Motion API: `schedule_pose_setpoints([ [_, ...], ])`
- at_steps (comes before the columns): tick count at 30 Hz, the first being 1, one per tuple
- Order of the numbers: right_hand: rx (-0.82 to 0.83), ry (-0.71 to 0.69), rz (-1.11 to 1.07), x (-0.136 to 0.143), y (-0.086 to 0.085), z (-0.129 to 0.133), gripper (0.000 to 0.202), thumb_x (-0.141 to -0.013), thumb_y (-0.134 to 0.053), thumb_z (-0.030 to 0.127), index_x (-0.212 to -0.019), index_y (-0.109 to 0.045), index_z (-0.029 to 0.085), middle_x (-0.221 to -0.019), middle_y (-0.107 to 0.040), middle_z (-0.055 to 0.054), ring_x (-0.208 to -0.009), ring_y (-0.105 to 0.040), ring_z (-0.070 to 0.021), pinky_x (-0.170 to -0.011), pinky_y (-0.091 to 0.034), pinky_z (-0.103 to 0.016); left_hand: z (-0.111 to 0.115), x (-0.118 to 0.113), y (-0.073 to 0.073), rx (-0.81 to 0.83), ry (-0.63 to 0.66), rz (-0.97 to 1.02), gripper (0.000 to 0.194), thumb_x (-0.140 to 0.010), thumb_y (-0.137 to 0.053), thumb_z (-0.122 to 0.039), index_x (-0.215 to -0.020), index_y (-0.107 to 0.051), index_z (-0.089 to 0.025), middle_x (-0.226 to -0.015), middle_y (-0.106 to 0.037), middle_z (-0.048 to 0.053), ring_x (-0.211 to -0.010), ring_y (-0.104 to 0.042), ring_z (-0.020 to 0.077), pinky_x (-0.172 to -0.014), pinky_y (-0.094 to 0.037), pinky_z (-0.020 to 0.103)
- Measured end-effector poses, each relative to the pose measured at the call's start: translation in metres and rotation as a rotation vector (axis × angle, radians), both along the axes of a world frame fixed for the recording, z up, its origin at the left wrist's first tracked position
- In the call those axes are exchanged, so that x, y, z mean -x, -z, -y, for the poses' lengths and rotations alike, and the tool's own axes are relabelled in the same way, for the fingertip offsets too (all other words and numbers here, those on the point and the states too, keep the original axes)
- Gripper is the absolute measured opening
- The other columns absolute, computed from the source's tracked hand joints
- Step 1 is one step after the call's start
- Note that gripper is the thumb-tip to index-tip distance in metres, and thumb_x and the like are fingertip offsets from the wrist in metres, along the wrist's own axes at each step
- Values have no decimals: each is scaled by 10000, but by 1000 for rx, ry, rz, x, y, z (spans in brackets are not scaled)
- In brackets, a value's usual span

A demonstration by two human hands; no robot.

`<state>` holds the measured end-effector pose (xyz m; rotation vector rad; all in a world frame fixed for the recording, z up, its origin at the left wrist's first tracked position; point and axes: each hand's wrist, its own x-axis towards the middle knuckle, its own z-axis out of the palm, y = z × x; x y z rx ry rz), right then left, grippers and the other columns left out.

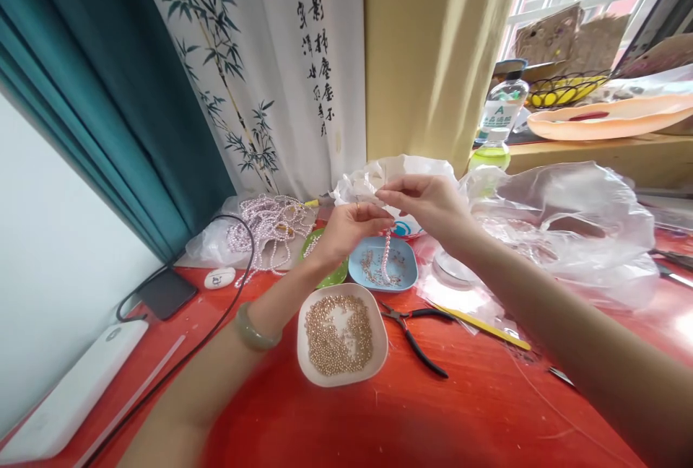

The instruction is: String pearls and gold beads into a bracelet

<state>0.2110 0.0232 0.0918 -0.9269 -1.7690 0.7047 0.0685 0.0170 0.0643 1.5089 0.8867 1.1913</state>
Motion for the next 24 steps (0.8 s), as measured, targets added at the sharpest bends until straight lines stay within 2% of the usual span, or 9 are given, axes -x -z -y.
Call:
schedule_pose_setpoints([
  [5, -86, 30, -43, 3, -15, 3, 130, -686, -626, 259, -644, -629, 136, -586, -564, 16, -538, -475, -72, -527, -392, -239, 2, -2, -6, -54, 37, 13, 84, -646, -642, -208, -634, -586, -146, -681, -638, 18, -667, -590, 111, -625, -439, 235],
  [8, 9, -47, -221, 2, -10, 4, 189, -706, -612, 328, -683, -629, 142, -658, -591, 0, -600, -525, -87, -593, -427, -246, 5, -2, -9, -45, 82, 105, 77, -686, -615, -197, -654, -560, -154, -683, -656, 23, -686, -612, 122, -642, -455, 241],
  [10, 200, -141, -399, 1, 6, 6, 284, -765, -528, 423, -771, -628, 158, -783, -626, -31, -676, -568, -110, -656, -446, -269, 7, -2, -13, -41, 86, 184, 67, -703, -604, -189, -668, -558, -155, -688, -662, 23, -660, -614, 119, -643, -467, 249],
  [12, 475, -283, -469, 0, 29, 9, 366, -830, -411, 456, -850, -625, 160, -847, -648, -65, -776, -595, -139, -740, -440, -291, 7, -2, -17, -25, 71, 254, 66, -710, -599, -180, -667, -558, -152, -685, -661, 22, -643, -612, 115, -636, -474, 247],
  [15, 850, -427, -529, -1, 64, 21, 470, -892, -254, 431, -875, -618, 134, -803, -671, -93, -781, -620, -150, -797, -424, -299, 7, 0, -18, -22, 16, 298, 73, -719, -593, -172, -664, -552, -149, -683, -657, 23, -652, -614, 117, -614, -473, 234],
  [18, 1023, -519, -646, -1, 85, 39, 453, -909, -231, 384, -916, -599, 119, -834, -677, -99, -751, -632, -136, -760, -447, -270, 7, 6, -11, -109, -66, 254, 74, -714, -603, -173, -665, -553, -149, -680, -652, 27, -654, -614, 122, -602, -472, 230],
  [24, 1182, -504, -713, 7, 94, 67, 347, -899, -318, 283, -908, -594, 74, -832, -681, -116, -735, -645, -115, -700, -481, -204, 10, 21, 11, -164, -184, 266, 86, -712, -604, -200, -683, -540, -150, -692, -652, 28, -650, -612, 120, -615, -475, 234],
])
